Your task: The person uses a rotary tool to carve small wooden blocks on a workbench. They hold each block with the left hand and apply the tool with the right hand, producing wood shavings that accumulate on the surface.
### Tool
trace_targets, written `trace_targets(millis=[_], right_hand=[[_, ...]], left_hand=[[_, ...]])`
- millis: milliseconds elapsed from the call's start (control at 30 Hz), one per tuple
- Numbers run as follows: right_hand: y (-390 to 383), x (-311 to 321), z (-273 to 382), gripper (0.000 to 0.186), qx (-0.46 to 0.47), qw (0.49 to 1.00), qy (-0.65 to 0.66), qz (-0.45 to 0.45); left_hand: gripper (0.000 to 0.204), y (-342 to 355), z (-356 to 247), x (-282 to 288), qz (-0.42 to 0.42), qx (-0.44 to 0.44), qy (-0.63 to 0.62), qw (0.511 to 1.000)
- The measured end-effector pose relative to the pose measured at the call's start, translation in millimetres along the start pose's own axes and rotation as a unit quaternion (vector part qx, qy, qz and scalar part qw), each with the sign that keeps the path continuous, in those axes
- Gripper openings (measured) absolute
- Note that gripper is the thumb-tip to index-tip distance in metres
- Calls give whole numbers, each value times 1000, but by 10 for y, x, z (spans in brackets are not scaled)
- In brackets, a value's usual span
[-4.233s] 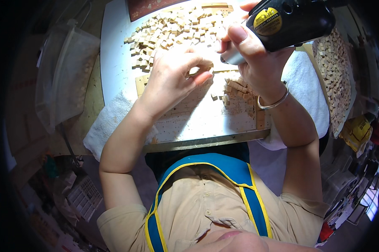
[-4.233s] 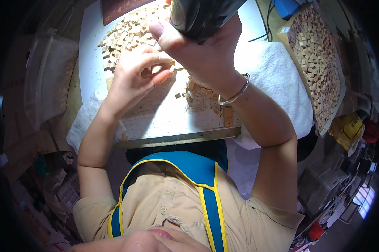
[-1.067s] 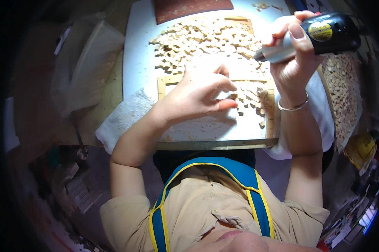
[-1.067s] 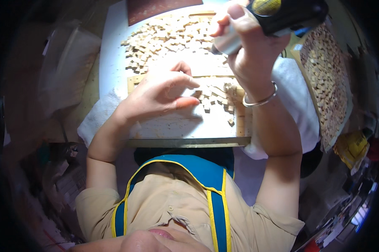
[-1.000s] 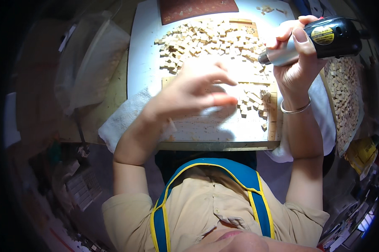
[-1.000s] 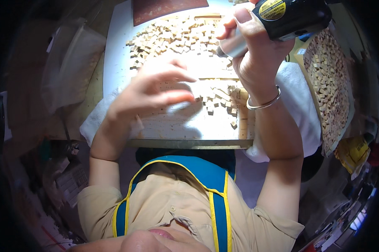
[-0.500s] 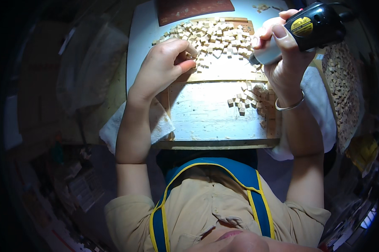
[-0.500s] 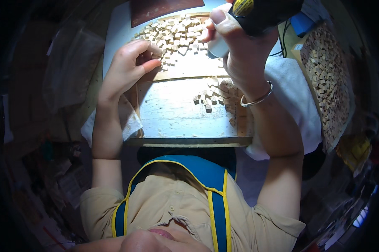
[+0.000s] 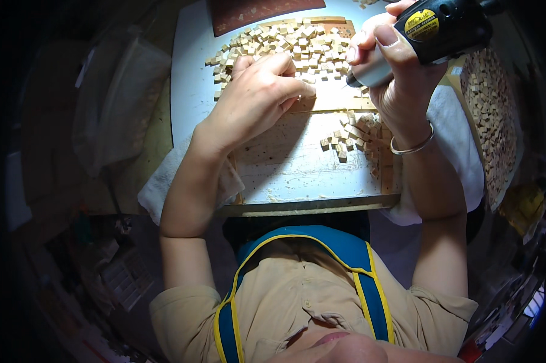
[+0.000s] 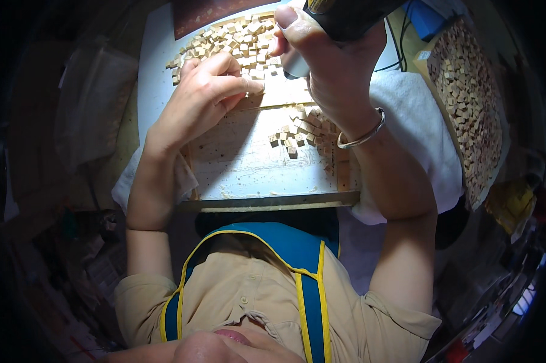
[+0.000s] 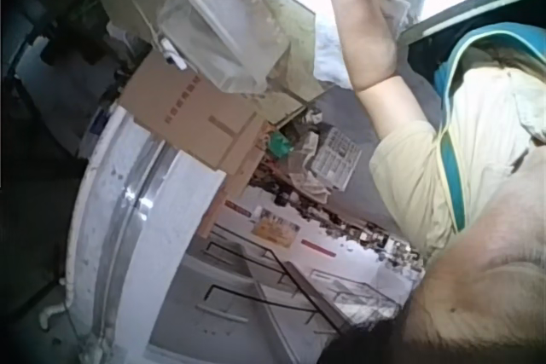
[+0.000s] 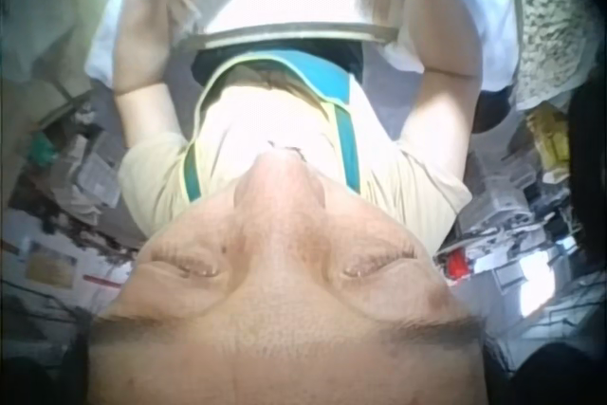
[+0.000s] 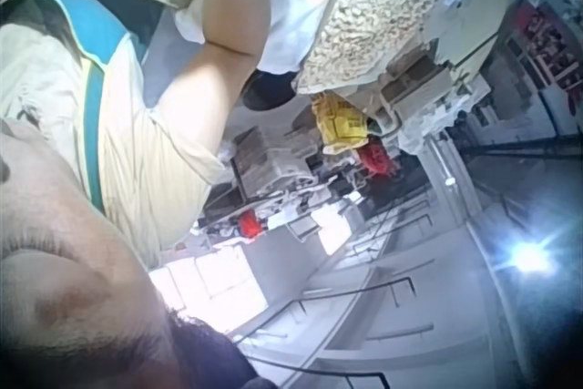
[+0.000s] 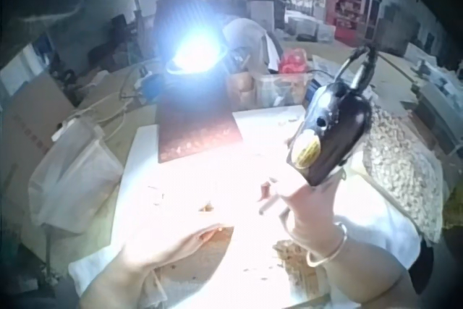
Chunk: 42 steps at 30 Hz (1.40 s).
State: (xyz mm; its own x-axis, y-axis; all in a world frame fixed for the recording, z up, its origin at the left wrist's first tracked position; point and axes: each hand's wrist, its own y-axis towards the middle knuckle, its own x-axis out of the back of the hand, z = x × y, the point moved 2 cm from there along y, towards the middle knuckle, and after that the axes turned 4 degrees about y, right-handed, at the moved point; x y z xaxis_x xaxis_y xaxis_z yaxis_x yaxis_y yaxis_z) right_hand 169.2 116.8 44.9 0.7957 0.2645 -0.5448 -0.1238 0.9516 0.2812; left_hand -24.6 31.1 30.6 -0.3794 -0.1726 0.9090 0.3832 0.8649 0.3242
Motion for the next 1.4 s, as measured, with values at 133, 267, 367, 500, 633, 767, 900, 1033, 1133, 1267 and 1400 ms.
trace_targets(millis=[133, 267, 367, 500, 633, 767, 900, 1033, 1133, 1267, 1400], right_hand=[[-41, -84, 109, 46, -22, 1000, 12, -3], [-24, -26, 32, 46, -10, 1000, 15, -2], [-16, 8, -13, 47, -2, 1000, 8, -6], [1, 6, -20, 47, 9, 1000, -4, -1], [-2, 19, -39, 47, 9, 1000, 0, -2], [-10, 4, -36, 46, 2, 1000, -4, -4], [1, 3, -61, 46, 13, 1000, 2, 3], [-31, -91, 75, 46, -8, 1000, 3, -5], [-19, -62, 55, 46, 8, 1000, 10, -4], [-29, 19, -60, 48, 1, 1000, -8, -7], [-141, 11, -103, 47, -67, 998, -7, 15]], left_hand=[[16, 13, 47, -6, 0, -19, 4, 1000], [17, 29, 107, -36, 3, -12, -7, 1000], [19, 36, 108, -34, 1, -8, -12, 1000], [20, 44, 83, -63, -1, -27, -13, 1000], [21, 57, 101, -77, 9, -33, 2, 999], [18, 102, 100, -97, 3, -36, 9, 999], [15, 126, 98, -117, -24, -33, 15, 999], [18, 88, 143, -98, -82, -31, -41, 995], [20, 79, 33, -113, -112, -26, -116, 987], [20, 30, -85, -325, -84, 58, -165, 981], [20, -12, -143, -350, -66, 106, -162, 979]])
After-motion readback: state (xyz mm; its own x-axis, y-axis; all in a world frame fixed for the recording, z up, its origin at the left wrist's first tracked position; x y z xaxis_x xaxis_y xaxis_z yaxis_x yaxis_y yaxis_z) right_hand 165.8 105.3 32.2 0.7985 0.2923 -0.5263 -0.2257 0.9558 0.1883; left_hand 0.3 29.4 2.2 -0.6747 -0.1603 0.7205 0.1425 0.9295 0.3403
